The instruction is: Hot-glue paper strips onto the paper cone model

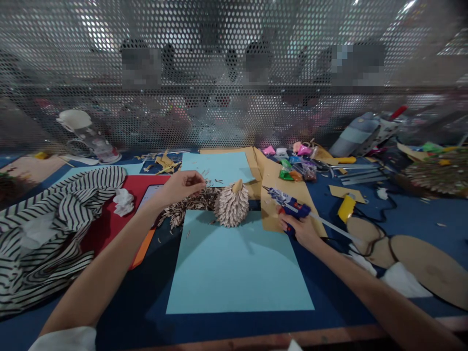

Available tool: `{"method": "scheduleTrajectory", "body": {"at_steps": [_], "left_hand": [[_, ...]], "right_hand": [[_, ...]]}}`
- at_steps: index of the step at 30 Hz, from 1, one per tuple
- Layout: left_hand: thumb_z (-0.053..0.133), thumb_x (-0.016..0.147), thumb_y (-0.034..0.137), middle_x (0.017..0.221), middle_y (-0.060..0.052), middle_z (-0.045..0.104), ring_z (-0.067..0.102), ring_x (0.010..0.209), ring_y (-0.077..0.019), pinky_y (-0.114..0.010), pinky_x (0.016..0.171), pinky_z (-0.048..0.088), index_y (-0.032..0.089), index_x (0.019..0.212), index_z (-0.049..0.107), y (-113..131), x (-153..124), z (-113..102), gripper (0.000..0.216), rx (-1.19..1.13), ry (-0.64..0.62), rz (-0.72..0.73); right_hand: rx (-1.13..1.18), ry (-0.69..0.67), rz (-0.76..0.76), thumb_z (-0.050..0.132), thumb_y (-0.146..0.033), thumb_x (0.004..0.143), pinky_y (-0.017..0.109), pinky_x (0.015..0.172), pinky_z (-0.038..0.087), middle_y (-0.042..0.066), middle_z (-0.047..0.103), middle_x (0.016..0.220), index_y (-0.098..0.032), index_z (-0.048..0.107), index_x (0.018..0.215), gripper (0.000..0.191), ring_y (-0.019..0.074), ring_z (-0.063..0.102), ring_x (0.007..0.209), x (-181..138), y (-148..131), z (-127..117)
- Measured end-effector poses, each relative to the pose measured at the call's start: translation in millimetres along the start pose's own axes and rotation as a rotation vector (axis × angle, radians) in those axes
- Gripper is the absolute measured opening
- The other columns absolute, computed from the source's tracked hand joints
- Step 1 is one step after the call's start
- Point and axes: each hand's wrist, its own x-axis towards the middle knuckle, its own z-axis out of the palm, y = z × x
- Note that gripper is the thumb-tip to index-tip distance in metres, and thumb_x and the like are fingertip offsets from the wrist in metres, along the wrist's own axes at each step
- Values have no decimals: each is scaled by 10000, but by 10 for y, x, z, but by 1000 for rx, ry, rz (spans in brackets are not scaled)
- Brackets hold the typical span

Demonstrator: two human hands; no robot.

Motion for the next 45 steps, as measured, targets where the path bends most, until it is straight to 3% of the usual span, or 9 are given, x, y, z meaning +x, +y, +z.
{"method": "scheduleTrajectory", "body": {"at_steps": [7,12,15,21,25,28,33,45], "left_hand": [[644,769,381,641,-19,639,602,584,-121,-234,577,505,154,761,582,172,-297,612,236,-374,303,-6],[642,796,302,744,-35,657,630,691,-130,-227,638,512,154,830,621,87,-628,971,153,-323,386,34],[638,800,263,815,-55,665,651,771,-157,-266,713,529,157,831,637,20,-738,1086,111,-311,339,119],[654,789,301,792,-52,682,670,756,-167,-278,704,545,186,848,636,-12,-753,1234,130,-382,304,29],[655,783,336,830,-52,697,676,764,-176,-297,711,553,200,950,644,65,-715,1304,216,-461,317,-35],[643,792,342,781,-37,691,654,694,-155,-285,680,541,201,904,656,121,-671,1332,180,-471,331,-26],[618,811,363,695,-14,645,607,630,-131,-258,615,507,190,801,603,149,-630,1346,174,-550,316,-55],[579,835,426,645,15,542,508,572,-100,-225,531,406,195,756,486,80,-670,1401,262,-608,278,-48]], "right_hand": [[-4,-23,-11,662,-433,745,256,420,328,-41,483,531,-184,575,782,267,92,413,419,-78,-1,94],[0,-32,-54,651,-430,769,268,458,387,-18,536,559,-181,605,799,255,114,482,455,-86,28,103],[-42,-45,-97,630,-438,786,289,524,441,1,570,611,-190,622,825,251,136,529,518,-125,-13,105],[-259,-74,-98,675,-514,706,351,637,489,29,604,605,-206,632,717,311,195,568,614,-260,-231,169],[-252,-171,-59,640,-541,726,368,690,492,47,623,639,-203,655,714,338,208,582,659,-294,-209,219],[-177,-217,-13,613,-528,757,366,729,478,41,614,630,-196,675,733,339,202,582,664,-289,-108,268],[34,-251,16,605,-434,786,305,636,441,15,588,581,-187,674,702,270,155,550,573,-279,-29,372],[66,-143,216,673,-425,667,264,517,382,-4,539,511,-176,597,525,296,114,493,488,-289,-58,429]]}}
